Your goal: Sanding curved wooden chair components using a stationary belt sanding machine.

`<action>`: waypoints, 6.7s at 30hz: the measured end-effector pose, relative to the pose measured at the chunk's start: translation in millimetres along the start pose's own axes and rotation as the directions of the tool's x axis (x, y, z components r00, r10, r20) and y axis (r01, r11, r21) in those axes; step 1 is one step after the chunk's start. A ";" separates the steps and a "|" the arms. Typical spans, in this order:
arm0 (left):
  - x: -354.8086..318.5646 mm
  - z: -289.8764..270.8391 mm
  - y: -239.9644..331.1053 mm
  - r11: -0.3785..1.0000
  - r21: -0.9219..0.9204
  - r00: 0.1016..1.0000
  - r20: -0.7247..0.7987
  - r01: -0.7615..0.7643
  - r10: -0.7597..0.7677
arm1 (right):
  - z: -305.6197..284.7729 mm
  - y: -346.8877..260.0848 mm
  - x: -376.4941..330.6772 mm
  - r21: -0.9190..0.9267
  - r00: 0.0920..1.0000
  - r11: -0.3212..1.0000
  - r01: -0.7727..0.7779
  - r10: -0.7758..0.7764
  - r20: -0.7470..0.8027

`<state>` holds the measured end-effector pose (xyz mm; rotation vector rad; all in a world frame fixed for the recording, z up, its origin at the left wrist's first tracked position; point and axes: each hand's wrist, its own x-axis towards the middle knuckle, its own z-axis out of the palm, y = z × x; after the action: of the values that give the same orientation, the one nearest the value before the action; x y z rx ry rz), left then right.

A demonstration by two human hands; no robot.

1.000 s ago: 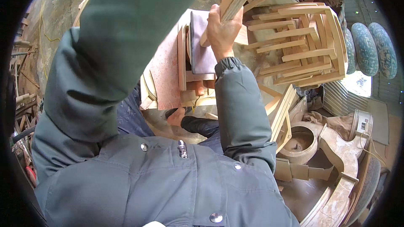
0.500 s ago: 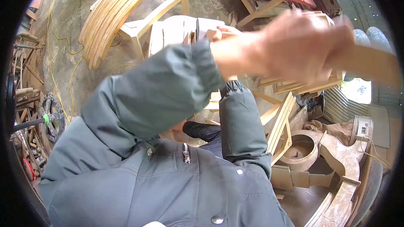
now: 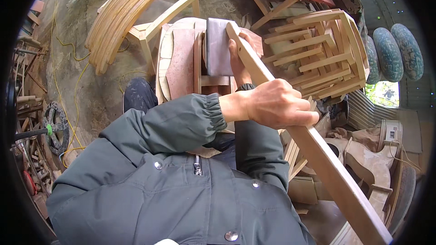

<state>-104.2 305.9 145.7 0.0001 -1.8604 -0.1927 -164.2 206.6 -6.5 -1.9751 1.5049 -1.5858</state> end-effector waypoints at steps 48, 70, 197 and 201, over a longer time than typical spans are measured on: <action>102.3 -62.5 -32.4 0.951 -0.066 0.911 -0.273 0.302 -0.309 | -64.1 -66.4 5.4 -0.252 0.929 0.961 0.116 -0.015 0.370; -49.2 49.7 66.8 0.998 0.055 0.999 0.044 0.003 -0.005 | -410.3 -492.2 -164.2 -0.858 0.967 -0.458 0.232 0.205 0.152; -150.5 -100.0 -367.5 0.530 0.538 0.583 0.087 0.655 -0.808 | -251.5 -317.7 -247.2 -0.813 0.683 0.428 -0.395 0.729 0.052; -156.3 -132.1 -390.7 0.965 0.148 0.878 0.402 0.218 -0.260 | -237.3 -303.4 -240.3 -0.806 0.739 0.472 -0.358 0.670 0.064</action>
<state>29.0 -81.5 -17.6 0.2804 -2.2987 -0.2894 -161.4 633.9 146.9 -1.6384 2.5087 -0.2478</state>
